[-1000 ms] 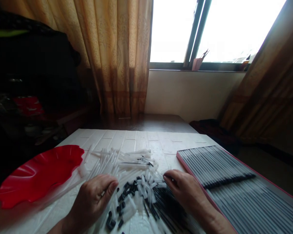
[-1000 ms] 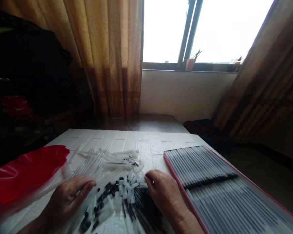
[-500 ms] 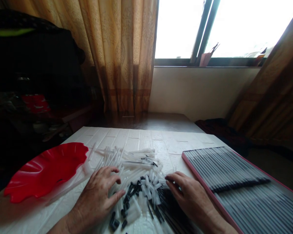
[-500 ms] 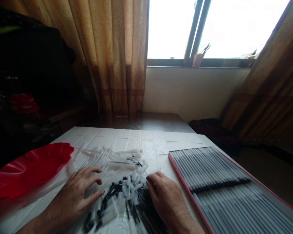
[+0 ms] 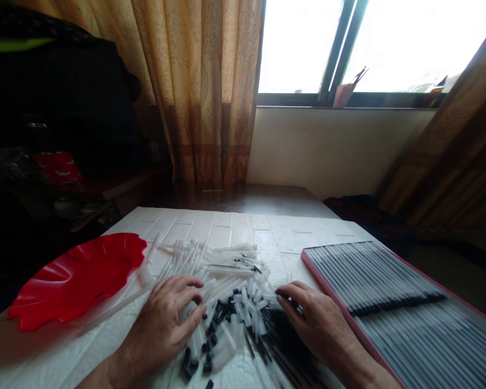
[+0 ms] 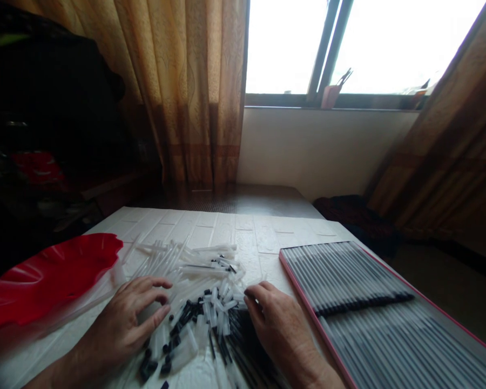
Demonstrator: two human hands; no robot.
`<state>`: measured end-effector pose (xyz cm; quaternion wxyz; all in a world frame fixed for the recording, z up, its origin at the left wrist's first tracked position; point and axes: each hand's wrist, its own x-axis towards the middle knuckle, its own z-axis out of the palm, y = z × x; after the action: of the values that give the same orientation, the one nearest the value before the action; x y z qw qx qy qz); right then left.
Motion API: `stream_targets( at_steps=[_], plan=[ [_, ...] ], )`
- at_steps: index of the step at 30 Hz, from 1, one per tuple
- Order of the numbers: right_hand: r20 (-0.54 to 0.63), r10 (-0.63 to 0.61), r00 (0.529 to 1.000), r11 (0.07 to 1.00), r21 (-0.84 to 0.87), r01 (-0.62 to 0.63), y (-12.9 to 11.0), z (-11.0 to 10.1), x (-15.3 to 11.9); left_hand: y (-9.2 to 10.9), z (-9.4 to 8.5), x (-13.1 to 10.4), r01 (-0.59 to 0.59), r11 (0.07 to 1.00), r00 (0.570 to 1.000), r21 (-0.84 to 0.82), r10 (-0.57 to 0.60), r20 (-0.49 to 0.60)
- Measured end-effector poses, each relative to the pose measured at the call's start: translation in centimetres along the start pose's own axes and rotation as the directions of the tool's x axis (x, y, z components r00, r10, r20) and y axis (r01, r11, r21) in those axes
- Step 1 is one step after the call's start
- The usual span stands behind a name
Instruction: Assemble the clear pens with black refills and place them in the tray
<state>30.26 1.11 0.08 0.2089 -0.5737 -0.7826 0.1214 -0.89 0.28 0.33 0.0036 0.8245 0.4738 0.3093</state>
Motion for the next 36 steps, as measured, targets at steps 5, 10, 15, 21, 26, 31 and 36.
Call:
stream_targets(
  at_steps=[5, 10, 15, 21, 26, 31, 36],
  plan=[
    [-0.008, 0.011, 1.0, 1.0, 0.01, -0.011, -0.1, -0.1, 0.0, -0.5, -0.2, -0.6, 0.088, 0.931, 0.977, -0.353, -0.15, -0.152],
    [0.008, 0.027, 1.0, 1.0, 0.009, -0.027, -0.2, -0.4, 0.1, -0.3, 0.0, -1.1, 0.31, 0.607, 0.907, -0.732, -0.418, 0.037],
    [0.158, 0.031, 0.987, 0.992, 0.113, -0.05, -1.1, -2.2, -0.4, 1.1, -1.5, 0.4, 0.334, 0.246, 0.917, -0.91, -0.308, 0.253],
    [0.471, 0.072, 0.879, 0.996, 0.015, -0.089, -3.6, -4.0, -1.8, 2.2, -1.6, 0.7, 0.461, 0.146, 0.857, -0.875, -0.329, 0.397],
    [0.458, 0.189, 0.869, 0.938, -0.345, -0.022, -5.8, -3.3, -1.9, 1.5, 0.2, 0.0, 0.517, 0.134, 0.842, -0.846, -0.258, 0.474],
    [0.44, 0.115, 0.89, 0.878, -0.464, 0.117, -5.4, -1.3, -2.4, 0.8, 1.8, -0.7, 0.537, 0.161, 0.834, -0.828, -0.25, 0.492],
    [0.298, -0.041, 0.954, 0.854, -0.485, 0.189, -4.4, 0.8, -3.2, 1.2, 2.0, -1.0, 0.556, 0.188, 0.825, -0.81, -0.245, 0.509]
  ],
)
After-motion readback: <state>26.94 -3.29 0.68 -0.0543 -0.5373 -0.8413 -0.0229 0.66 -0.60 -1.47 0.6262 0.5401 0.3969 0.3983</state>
